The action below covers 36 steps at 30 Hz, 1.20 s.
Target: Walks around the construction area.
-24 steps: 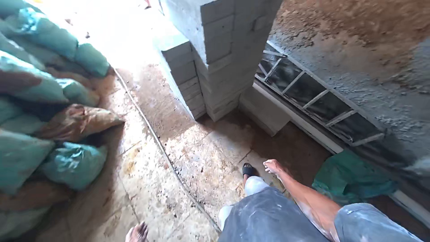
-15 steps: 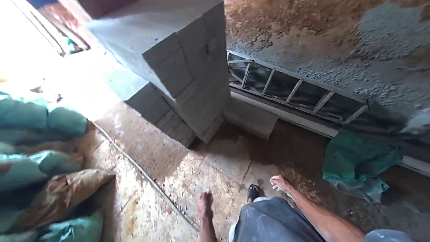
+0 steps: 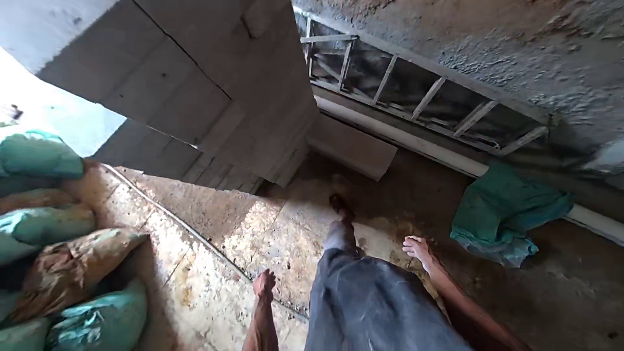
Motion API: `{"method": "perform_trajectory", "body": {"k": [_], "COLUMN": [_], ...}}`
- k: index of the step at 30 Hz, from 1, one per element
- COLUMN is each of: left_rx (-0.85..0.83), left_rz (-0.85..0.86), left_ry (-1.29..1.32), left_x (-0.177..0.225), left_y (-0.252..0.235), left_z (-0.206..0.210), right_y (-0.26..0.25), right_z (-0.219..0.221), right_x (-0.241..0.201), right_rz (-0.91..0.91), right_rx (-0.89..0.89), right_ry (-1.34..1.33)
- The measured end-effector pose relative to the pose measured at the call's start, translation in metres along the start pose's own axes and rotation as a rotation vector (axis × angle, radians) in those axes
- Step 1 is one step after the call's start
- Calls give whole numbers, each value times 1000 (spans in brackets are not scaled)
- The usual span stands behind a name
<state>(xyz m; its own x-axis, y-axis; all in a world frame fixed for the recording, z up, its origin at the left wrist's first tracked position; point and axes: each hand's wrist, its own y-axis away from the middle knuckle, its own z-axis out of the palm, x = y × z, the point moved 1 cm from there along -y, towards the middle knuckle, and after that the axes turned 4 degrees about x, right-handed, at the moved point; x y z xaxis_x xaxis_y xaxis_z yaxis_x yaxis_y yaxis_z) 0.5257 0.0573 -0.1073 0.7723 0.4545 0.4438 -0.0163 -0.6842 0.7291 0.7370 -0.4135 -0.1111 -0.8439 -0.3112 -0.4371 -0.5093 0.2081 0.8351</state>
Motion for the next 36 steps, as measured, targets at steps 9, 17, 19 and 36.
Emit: {"method": "perform_trajectory", "body": {"k": [9,17,19,36], "left_rx": [-276,-526,-506,73], "left_rz": [-54,179,224,-300], "left_ry": [36,-37,-7,361], "left_x": [153,291,316,112], "left_y": [17,71,77,287], "left_z": [196,312,319,396], "right_y": [-33,-83,-98,-329], "right_z": [-87,-143,-136,-295], "right_x": [-136,-283,-299,-432], "right_rz": [-50,-126,-119,-152], "right_rx": [52,226,142,-165], "right_ry": [235,-67,7,572]}}
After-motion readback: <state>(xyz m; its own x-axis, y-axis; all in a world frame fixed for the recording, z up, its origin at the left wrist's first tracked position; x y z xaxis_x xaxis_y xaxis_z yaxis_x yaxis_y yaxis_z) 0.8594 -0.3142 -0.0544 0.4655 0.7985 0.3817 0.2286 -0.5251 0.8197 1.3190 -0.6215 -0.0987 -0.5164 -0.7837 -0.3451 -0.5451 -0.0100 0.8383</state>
